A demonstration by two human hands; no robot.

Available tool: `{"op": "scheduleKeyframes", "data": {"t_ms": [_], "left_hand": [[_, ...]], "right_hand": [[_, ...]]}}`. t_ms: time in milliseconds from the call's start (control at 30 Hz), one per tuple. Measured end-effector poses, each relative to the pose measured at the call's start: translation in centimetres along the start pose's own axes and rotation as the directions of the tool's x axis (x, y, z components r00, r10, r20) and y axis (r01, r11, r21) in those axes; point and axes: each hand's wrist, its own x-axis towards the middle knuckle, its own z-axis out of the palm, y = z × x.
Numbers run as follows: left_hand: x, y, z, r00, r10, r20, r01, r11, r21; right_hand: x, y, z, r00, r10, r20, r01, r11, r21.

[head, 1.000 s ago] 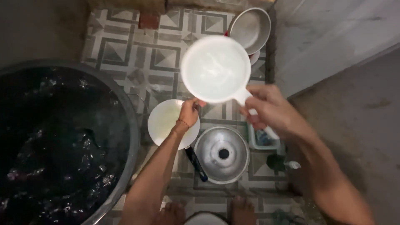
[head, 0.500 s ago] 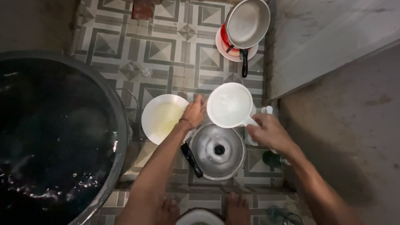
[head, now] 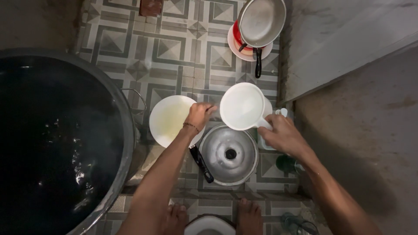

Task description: Washing various dishes and kitchen items in a bathroom setting using a bucket of water and sponge.

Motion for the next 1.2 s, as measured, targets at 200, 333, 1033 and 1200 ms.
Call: {"op": "scheduleKeyframes", "data": {"t_ms": [200,333,1033,1200], "left_hand": [[0.6,3.6,-1.5,0.965,-0.19,0.18,0.168,0.977,0.132],[0.9,0.0,1.9,0.997,0.068,0.037,-0.062,0.988,-0.141],[0.5,2.5,-0.8,0.97,-0.217,0.111,0.24,0.93,-0.279],[0.6,2.8,-1.1,0.999,0.046,0.001,-0.045,0.986,-0.158]], "right_hand": [[-0.4,-0.8,-0.4,0.989,-0.146,-0.028,0.142,0.984,-0.108],[-0.7,-2.8,-0.9,0.996,-0.089,-0.005,0.088,0.986,-0.141],[-0.8,-3.7,0.1,0.986,-0.141,-0.086,0.112,0.955,-0.274],[-0.5,-3.0,1.3,0.927,-0.354,-0.121,0.283,0.876,-0.391]]}}
